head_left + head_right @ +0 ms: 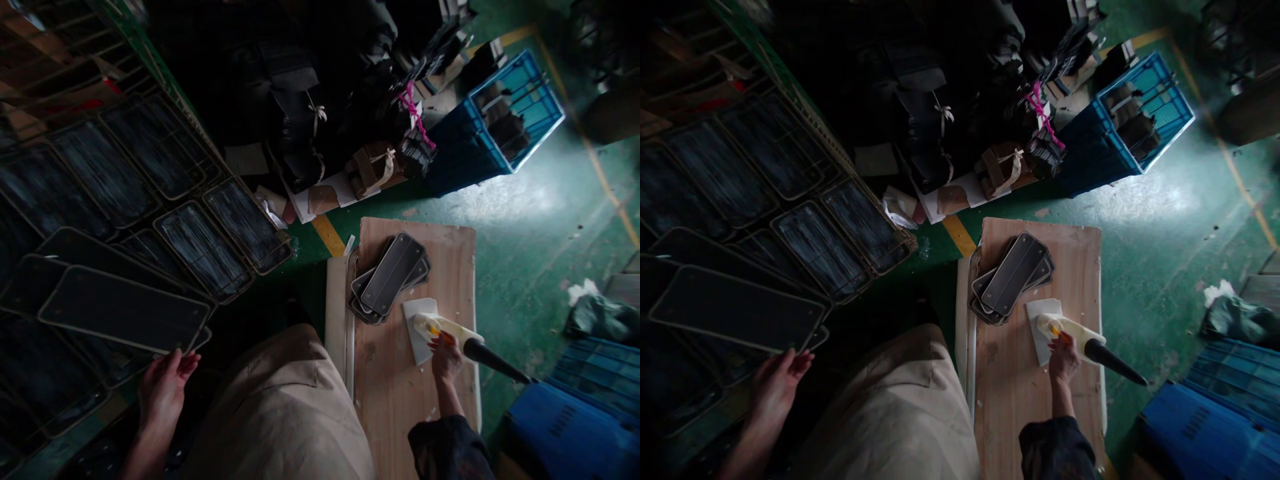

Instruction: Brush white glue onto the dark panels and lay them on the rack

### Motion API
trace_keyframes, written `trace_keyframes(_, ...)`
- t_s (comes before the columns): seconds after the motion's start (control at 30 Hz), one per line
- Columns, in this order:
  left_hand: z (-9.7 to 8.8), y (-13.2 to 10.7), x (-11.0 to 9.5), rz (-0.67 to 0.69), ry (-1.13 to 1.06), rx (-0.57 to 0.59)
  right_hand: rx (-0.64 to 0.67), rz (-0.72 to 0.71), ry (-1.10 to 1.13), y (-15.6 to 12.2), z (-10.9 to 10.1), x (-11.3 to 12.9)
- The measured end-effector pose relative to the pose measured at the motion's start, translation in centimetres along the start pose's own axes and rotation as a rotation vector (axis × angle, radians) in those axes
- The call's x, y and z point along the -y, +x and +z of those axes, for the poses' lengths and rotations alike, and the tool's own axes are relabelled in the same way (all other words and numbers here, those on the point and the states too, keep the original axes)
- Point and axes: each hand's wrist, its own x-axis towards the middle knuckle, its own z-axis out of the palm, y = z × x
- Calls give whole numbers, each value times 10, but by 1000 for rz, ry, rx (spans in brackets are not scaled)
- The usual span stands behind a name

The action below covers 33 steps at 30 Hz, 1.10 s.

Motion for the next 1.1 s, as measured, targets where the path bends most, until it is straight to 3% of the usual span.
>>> trace_keyframes(0.17,-4,5,2,11,-20,20,61,-85,-69,-15,-8,1)
trace_keyframes(0.47,-12,17,7,5,-29,45,17,-98,-14,-38,-28,4)
trace_keyframes(0.67,-14,16,7,17,-17,54,-130,41,311,-39,-20,2)
trace_keyframes(0.97,-16,16,5,21,5,55,-396,326,691,-12,4,0)
trace_keyframes(1.1,-15,16,5,17,7,61,-412,462,780,-3,9,-4)
